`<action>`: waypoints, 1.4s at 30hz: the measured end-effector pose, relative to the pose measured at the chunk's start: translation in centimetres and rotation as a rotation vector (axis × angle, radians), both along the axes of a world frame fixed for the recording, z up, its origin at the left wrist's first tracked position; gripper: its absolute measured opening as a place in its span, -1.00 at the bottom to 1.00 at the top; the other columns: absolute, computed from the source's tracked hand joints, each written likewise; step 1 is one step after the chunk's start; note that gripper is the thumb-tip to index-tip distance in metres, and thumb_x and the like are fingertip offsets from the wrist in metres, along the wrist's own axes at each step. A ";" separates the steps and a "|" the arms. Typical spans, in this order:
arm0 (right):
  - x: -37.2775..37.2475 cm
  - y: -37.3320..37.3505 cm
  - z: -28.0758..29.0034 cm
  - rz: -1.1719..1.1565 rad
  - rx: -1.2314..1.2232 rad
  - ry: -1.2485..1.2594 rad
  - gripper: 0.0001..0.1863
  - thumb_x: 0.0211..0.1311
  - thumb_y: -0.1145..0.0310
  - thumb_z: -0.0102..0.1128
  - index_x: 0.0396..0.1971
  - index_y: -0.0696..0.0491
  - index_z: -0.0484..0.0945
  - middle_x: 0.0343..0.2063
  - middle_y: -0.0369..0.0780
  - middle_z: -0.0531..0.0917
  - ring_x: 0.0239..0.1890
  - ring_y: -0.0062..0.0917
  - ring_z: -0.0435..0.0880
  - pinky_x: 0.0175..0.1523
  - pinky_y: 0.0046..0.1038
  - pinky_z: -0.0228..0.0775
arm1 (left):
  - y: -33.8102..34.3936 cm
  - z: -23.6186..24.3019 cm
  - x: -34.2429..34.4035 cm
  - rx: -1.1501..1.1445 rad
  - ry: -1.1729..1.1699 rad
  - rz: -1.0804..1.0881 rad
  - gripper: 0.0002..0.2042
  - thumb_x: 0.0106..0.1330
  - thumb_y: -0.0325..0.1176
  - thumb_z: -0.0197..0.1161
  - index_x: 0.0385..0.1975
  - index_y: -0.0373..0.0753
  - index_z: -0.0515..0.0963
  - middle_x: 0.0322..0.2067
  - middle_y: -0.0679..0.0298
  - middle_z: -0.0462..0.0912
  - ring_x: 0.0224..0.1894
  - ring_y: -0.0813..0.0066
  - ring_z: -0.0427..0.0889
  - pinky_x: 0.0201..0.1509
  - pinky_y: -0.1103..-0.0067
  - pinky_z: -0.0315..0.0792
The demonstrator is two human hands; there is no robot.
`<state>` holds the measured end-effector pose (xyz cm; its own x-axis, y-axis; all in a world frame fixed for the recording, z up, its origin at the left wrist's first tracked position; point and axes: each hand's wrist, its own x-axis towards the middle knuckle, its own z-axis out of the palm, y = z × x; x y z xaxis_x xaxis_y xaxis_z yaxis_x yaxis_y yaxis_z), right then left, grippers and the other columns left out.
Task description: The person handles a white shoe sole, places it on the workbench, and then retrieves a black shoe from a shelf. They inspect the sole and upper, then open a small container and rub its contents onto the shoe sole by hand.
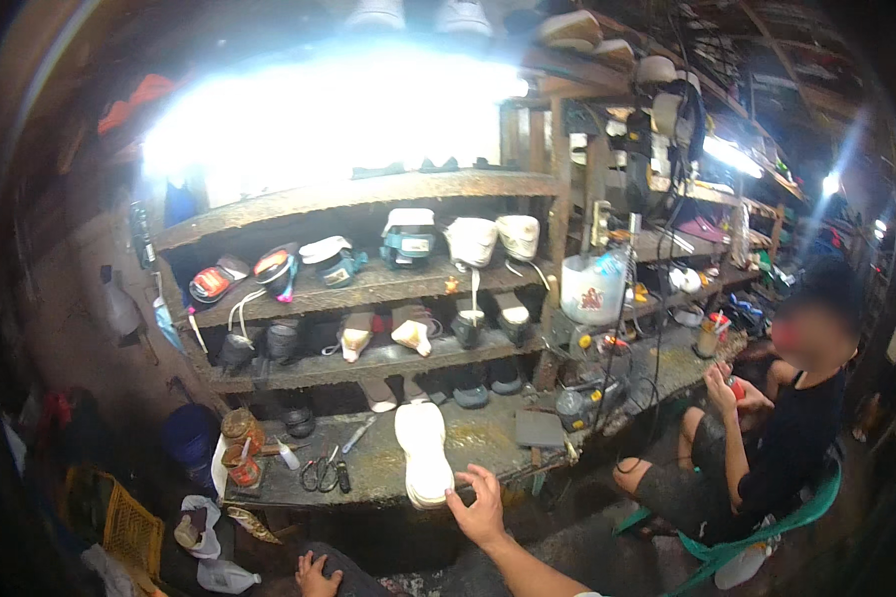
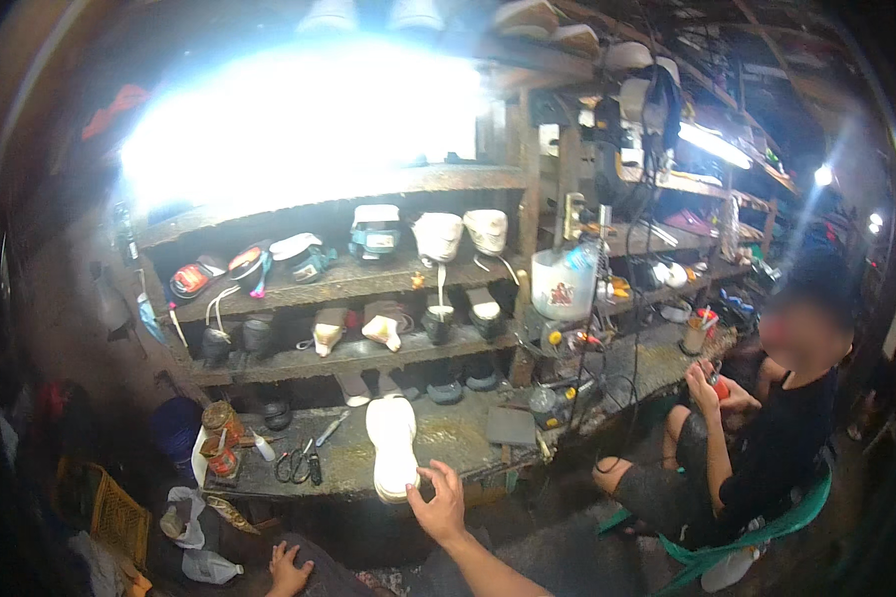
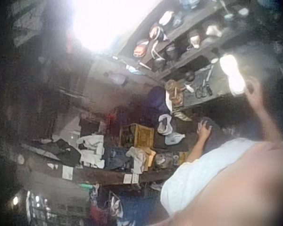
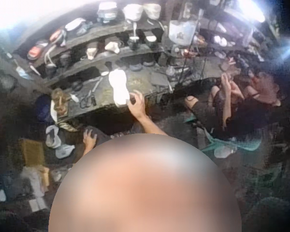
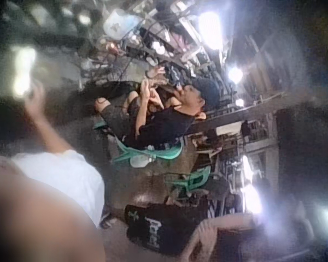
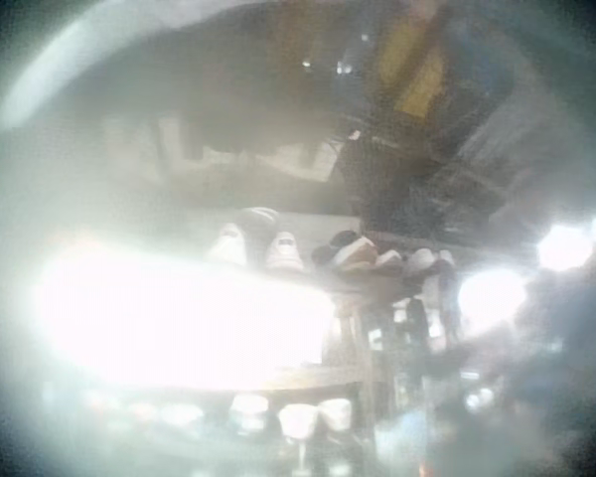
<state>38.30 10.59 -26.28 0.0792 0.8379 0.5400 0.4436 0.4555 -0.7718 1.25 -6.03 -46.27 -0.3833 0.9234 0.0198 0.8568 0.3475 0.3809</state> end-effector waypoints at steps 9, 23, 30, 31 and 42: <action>4.2 -0.6 -2.7 -0.147 -0.006 0.189 -0.74 0.18 0.36 0.39 -0.15 0.11 0.67 -0.01 -0.08 0.60 0.13 -0.19 0.55 0.27 -0.23 0.37 | -0.4 0.9 -0.2 0.137 0.089 -0.055 -0.45 0.23 -0.01 0.43 0.18 -0.12 0.60 0.31 0.06 0.47 0.36 -0.03 0.40 0.45 0.25 0.27; 1.7 -5.8 -14.8 -0.022 -0.207 0.238 -0.78 0.31 0.29 0.29 -0.41 0.14 0.61 -0.37 -0.15 0.65 -0.22 -0.27 0.60 -0.05 -0.30 0.42 | -0.8 4.7 1.5 0.003 -0.241 0.050 -0.37 0.17 -0.04 0.41 0.26 -0.13 0.53 0.49 0.08 0.16 0.56 -0.01 -0.01 0.55 0.01 -0.08; 0.7 -5.3 -18.0 0.284 -0.640 -0.377 -0.67 0.29 0.08 0.27 -0.26 0.05 0.74 -0.27 -0.05 0.76 -0.17 -0.09 0.73 -0.03 -0.17 0.54 | -1.0 4.4 1.7 0.038 -0.219 0.048 -0.40 0.19 -0.05 0.41 0.25 -0.09 0.55 0.48 0.08 0.20 0.56 0.01 0.03 0.55 0.03 -0.06; 0.5 -5.0 -18.1 0.297 -0.684 -0.318 -0.64 0.27 0.04 0.25 -0.19 0.01 0.76 -0.22 -0.02 0.76 -0.11 -0.03 0.74 0.02 -0.11 0.56 | -1.0 4.3 1.7 0.053 -0.214 0.047 -0.40 0.19 -0.05 0.41 0.25 -0.09 0.55 0.48 0.08 0.21 0.56 0.01 0.04 0.55 0.03 -0.05; 0.2 -5.0 -18.0 0.263 -0.680 -0.346 -0.66 0.18 0.23 0.36 -0.08 0.07 0.70 -0.20 -0.06 0.76 -0.14 -0.21 0.77 0.00 -0.26 0.57 | -1.3 4.4 1.9 0.041 -0.232 0.086 -0.41 0.21 -0.02 0.39 0.26 -0.04 0.55 0.48 0.11 0.22 0.56 0.03 0.02 0.55 -0.02 -0.09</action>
